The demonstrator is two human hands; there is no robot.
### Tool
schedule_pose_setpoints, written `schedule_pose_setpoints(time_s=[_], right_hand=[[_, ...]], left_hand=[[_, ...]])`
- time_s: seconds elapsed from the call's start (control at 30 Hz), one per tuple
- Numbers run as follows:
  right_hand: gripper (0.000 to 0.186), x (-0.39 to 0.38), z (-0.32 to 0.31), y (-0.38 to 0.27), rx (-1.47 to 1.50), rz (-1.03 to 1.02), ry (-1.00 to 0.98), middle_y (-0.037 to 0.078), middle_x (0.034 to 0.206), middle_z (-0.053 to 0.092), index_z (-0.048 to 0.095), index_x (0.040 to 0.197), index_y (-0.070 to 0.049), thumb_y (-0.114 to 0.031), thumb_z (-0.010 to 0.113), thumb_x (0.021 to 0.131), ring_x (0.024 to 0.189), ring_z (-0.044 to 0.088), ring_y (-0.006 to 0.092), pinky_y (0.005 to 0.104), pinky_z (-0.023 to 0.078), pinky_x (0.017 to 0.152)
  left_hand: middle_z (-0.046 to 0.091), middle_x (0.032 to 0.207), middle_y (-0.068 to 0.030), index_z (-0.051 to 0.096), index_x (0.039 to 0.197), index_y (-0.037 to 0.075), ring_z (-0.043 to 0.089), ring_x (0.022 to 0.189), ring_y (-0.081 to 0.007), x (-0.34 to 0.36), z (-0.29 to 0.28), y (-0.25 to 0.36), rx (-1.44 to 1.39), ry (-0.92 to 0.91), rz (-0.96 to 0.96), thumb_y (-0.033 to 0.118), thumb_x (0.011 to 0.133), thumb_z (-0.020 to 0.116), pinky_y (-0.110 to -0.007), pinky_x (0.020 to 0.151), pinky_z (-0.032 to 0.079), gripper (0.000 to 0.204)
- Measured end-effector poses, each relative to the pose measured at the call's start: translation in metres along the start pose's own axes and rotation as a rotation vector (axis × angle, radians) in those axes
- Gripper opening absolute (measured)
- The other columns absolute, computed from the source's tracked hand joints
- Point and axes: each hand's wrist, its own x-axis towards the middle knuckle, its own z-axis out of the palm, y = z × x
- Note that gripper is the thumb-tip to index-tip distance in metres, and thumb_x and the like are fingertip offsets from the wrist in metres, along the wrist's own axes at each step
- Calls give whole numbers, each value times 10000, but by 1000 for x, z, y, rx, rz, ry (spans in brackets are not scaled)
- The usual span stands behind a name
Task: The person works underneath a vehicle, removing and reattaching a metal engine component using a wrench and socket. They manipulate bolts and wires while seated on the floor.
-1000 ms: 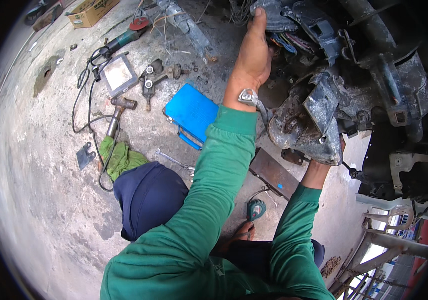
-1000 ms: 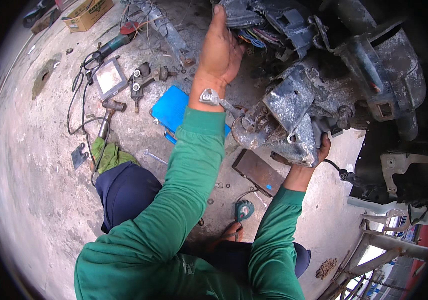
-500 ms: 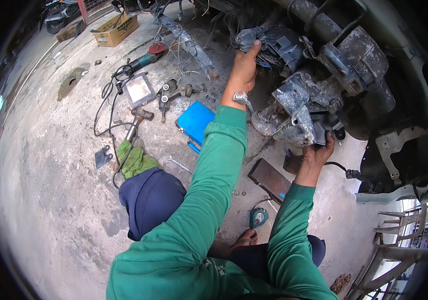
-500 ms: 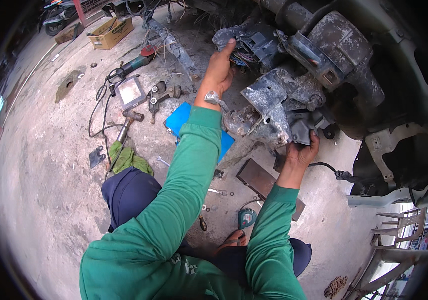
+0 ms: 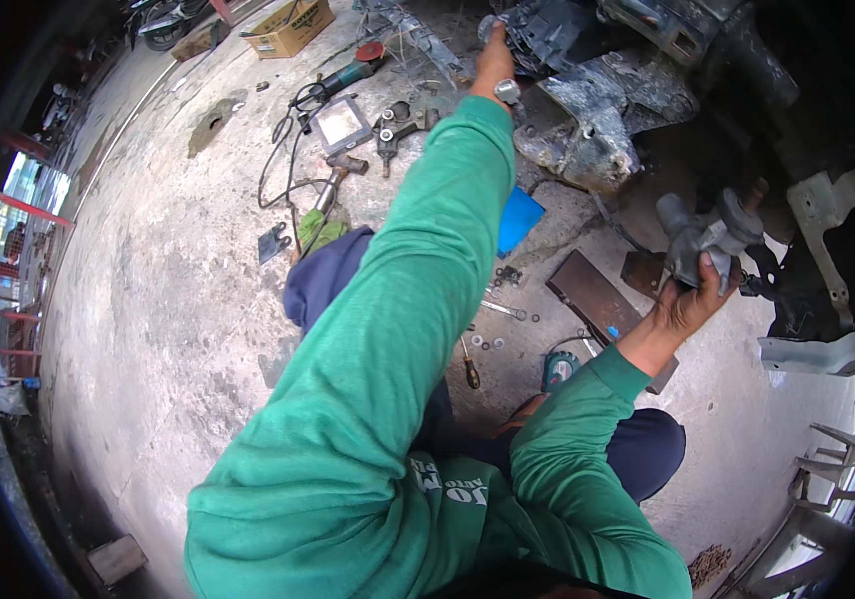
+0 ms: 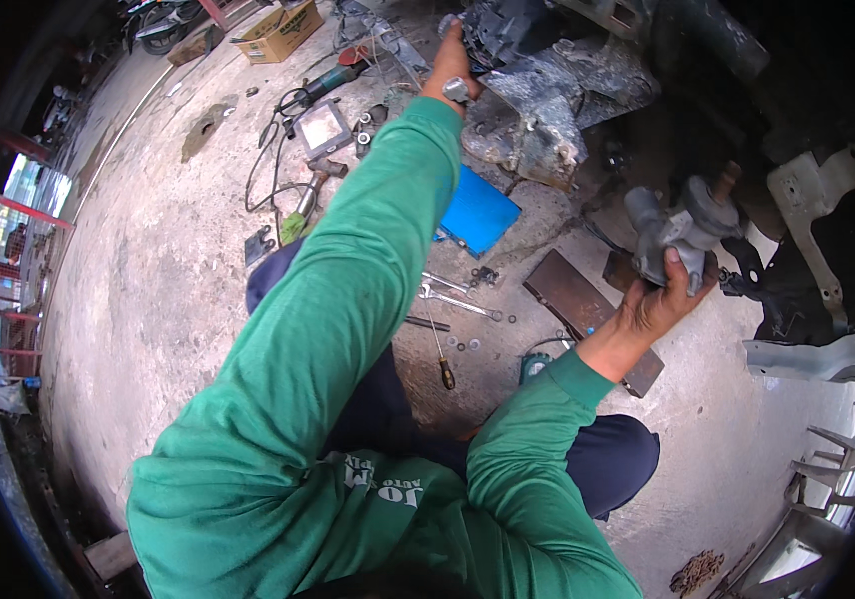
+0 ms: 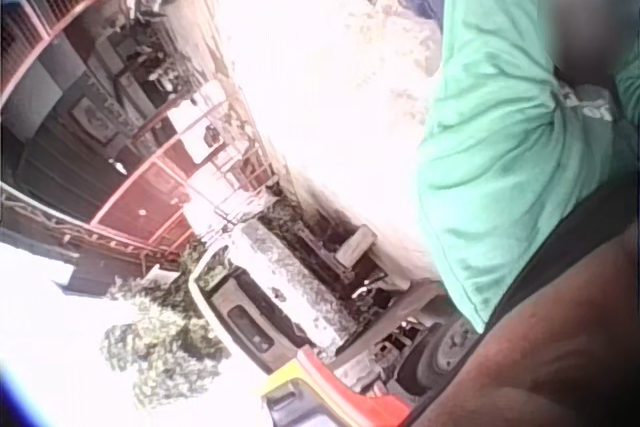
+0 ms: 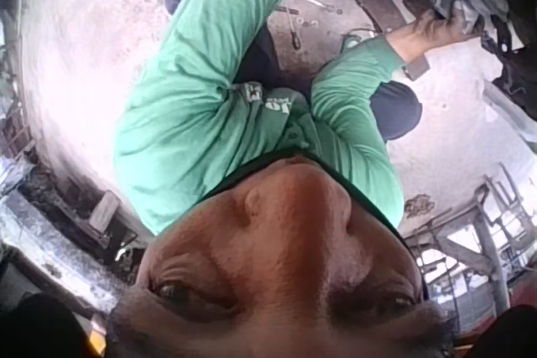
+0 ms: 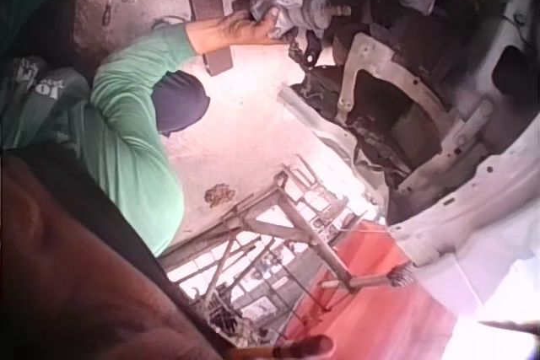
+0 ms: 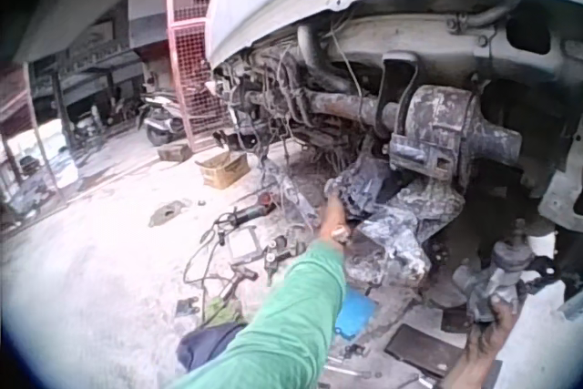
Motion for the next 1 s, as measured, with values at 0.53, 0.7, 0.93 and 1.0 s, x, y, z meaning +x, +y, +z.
schedule_pose_setpoints(time_s=[0.53,0.7,0.93,1.0], right_hand=[[701,-73,-69,-91,58,122,62,244,1358,576,496,1362,120,-105,713,735,1244,576,374,527,440,1096],[803,-131,-71,-143,-302,198,267,196,1426,535,388,1508,-3,-110,702,778,1284,547,355,502,443,1090],[698,-162,-82,-51,-363,516,198,147,1353,592,454,1451,-42,-150,703,808,1210,594,312,450,488,1032],[629,-176,-88,-19,-244,615,256,138,1300,631,508,1395,-45,-150,699,805,1178,620,311,454,497,1023]], left_hand=[[629,1337,-90,571,1384,69,599,1174,-264,37,-68,-98,-605,35,-55,646,983,438,-406,1067,428,715],[625,1344,-79,576,1379,90,596,1181,-274,-20,-4,-112,-831,-116,-329,653,994,403,-424,1082,437,704],[612,1363,-74,571,1386,98,580,1204,-279,-21,2,-70,-851,-123,-300,664,993,387,-435,1095,431,714],[608,1369,-72,570,1387,100,576,1210,-281,-22,10,-69,-867,-143,-282,668,992,382,-438,1098,429,717]])
